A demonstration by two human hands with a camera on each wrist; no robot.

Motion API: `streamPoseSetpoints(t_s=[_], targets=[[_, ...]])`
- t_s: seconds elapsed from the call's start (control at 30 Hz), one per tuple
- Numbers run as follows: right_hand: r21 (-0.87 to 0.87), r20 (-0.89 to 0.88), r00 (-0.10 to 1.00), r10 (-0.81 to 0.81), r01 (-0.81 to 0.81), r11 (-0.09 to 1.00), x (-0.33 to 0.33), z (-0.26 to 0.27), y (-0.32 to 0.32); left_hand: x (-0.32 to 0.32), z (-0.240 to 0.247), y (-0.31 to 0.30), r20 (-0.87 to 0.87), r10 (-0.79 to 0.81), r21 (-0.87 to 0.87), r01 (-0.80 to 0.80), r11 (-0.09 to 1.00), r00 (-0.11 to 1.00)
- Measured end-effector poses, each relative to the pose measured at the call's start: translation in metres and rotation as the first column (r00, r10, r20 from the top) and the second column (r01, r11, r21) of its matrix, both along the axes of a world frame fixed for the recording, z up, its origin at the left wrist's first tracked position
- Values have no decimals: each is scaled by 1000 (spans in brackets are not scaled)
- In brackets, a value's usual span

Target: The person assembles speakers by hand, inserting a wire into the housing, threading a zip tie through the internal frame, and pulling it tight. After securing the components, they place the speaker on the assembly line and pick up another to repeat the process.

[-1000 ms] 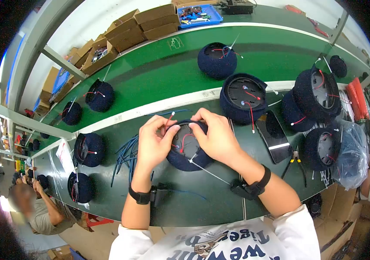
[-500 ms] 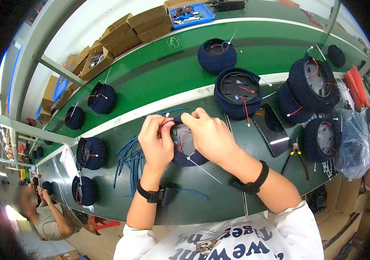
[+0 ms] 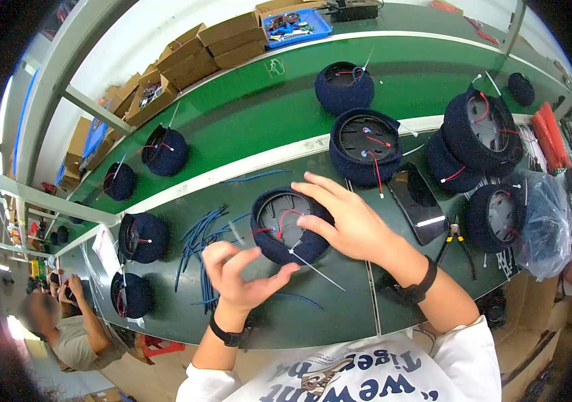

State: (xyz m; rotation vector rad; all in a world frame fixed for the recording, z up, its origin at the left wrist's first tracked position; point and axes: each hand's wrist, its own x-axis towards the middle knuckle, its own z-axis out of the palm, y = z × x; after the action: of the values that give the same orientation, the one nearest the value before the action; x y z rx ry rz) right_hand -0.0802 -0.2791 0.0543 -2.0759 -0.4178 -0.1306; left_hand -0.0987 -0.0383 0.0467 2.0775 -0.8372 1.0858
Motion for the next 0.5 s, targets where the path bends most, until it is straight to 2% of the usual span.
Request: streamPoseSetpoints(t_s=[0.03,0.1,0.17,0.23,0.3,0.37,0.43,0.47,0.5], targets=[[40,-26,999,-18,19,999,-2,1,1,-3,-1,4,-11,-40,50,40,998,999],[69,45,999,21,-24,997,-8,-5,-12,-8,1,11,-43,-120,151,125,981,992],[84,73,992,99,-105,991,-15,-6,-24,0,6,3,-230,-190,258,248,934,955],[-18,105,977,185,-184,983,-19,-6,-21,5,2,-3,-381,-206,280,325,903,901],[-84,103,969,226,-218,972,-22,-8,-14,8,-9,-2,-329,-243,266,336,903,913],[-46,116,976,185,-181,982,-26,-5,-11,11,-11,-4,-253,-293,236,352,906,922],[11,118,980,158,-160,987,-29,-9,-13,8,-10,-1,-263,-202,112,238,965,943],[-13,49,990,135,-134,991,-36,-5,-16,7,-10,2,-272,-154,51,174,983,950],[-40,-17,994,111,-111,993,-45,5,-19,10,-12,9,-294,-64,79,91,993,954]])
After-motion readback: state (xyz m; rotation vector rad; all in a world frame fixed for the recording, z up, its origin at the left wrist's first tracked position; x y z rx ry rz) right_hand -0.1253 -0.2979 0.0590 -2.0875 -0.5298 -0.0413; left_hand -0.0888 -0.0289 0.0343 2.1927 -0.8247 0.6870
